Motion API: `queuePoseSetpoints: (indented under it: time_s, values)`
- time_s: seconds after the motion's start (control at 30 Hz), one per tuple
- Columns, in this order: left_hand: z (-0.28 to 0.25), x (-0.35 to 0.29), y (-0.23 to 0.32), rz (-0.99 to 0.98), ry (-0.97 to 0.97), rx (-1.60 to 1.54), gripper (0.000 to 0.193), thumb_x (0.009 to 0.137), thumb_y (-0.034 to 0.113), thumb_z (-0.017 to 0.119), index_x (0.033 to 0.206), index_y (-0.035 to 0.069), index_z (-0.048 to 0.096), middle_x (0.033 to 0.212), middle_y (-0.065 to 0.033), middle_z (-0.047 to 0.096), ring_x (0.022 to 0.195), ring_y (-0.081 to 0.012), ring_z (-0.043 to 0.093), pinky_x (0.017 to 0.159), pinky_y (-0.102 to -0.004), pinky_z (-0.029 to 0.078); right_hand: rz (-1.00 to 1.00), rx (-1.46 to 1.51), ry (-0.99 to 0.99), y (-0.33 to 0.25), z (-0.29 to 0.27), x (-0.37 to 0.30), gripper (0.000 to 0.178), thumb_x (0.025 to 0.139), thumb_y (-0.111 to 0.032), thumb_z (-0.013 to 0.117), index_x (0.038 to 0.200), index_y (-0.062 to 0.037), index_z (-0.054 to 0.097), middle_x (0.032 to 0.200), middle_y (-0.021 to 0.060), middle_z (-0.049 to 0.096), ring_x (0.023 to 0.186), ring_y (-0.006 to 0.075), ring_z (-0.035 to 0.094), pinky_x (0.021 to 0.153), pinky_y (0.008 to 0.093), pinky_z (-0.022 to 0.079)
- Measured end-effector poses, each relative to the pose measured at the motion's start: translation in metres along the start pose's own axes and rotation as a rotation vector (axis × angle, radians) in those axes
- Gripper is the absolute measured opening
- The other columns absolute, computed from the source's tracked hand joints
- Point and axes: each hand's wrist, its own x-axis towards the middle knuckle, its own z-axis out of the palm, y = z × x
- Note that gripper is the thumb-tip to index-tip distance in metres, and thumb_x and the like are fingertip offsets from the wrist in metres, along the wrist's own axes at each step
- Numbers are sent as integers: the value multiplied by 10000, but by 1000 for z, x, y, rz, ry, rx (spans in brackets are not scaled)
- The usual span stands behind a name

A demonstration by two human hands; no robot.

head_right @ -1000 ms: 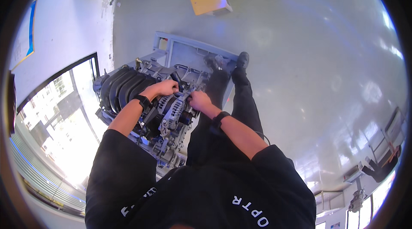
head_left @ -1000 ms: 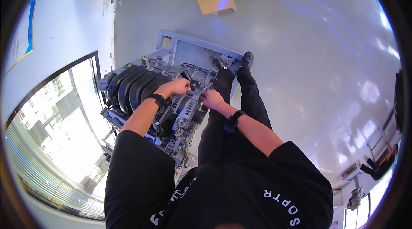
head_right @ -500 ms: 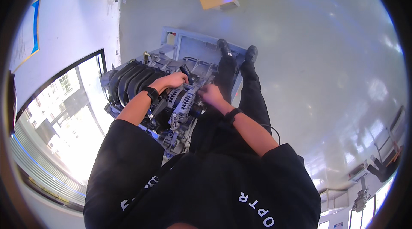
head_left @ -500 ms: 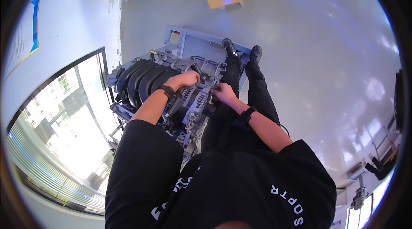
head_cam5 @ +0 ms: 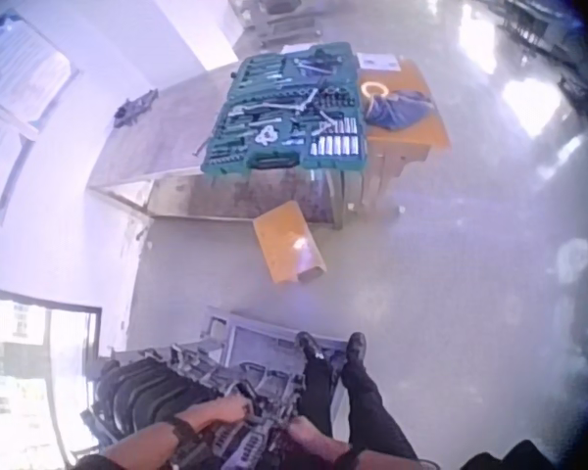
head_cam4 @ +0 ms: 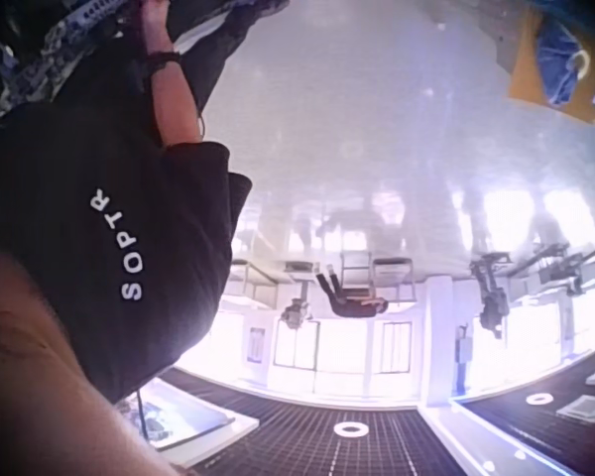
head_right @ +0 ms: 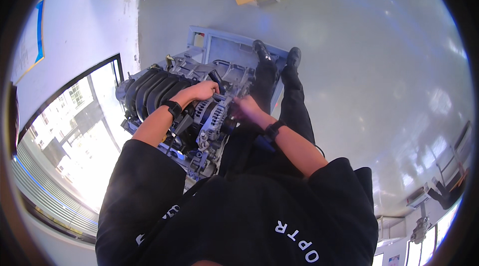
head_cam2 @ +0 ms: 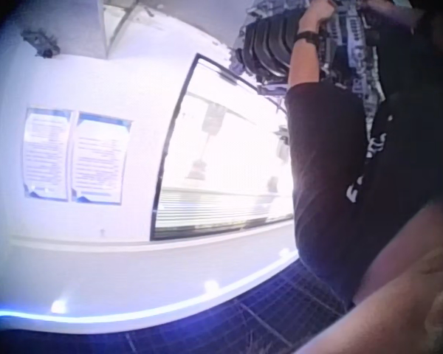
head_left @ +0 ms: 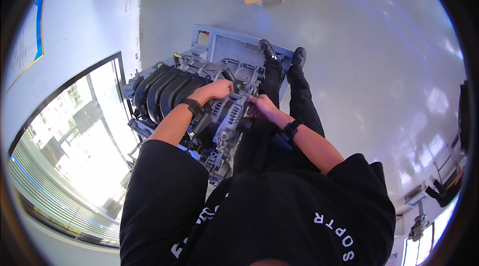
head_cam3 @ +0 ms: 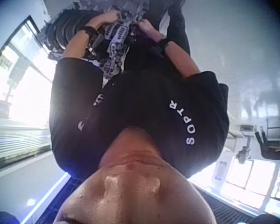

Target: Installing an alternator onto a car engine.

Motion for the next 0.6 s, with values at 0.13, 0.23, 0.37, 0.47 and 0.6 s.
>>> queuePoseSetpoints:
  time_s: [0.13, 0.23, 0.37, 0.47, 0.6]
  values:
    - [-5, 1, 12, 11, -6, 5, 268, 795, 43, 430, 957, -4, 638, 950, -204, 641, 938, -326, 598, 826, -379, 458, -581, -809, 211, 13, -2, 0, 371, 957, -308, 453, 893, 28, 597, 656, 91, 632, 523, 147, 596, 462, 253, 439]
    - [-3, -3, 5, -27, -1, -19, 271, 771, 40, 451, 955, 6, 647, 963, -199, 644, 950, -330, 600, 833, -386, 460, -411, -543, 168, 15, 12, -2, 372, 957, -305, 459, 899, 40, 585, 651, 99, 632, 519, 154, 605, 453, 253, 444]
    - [-5, 6, 16, -32, -14, 9, 279, 744, 34, 476, 956, 17, 657, 979, -194, 648, 961, -333, 603, 835, -393, 465, -20, 478, -493, 15, -33, 17, 299, 937, -237, 514, 906, 50, 594, 622, 91, 622, 506, 157, 605, 451, 267, 458]
    - [-5, 0, 7, -33, -2, -19, 265, 797, 47, 434, 962, 3, 637, 951, -203, 642, 936, -323, 600, 815, -381, 460, -7, -6, -39, 9, -6, 2, 266, 925, -207, 536, 899, 52, 590, 601, 79, 607, 475, 148, 569, 438, 279, 444]
    - [-6, 0, 8, -52, -14, -19, 272, 749, 38, 481, 956, 14, 656, 975, -197, 648, 960, -332, 604, 835, -392, 466, -603, -720, 188, 20, -5, 0, 273, 934, -221, 520, 862, 35, 582, 598, 69, 598, 440, 138, 498, 416, 274, 390]
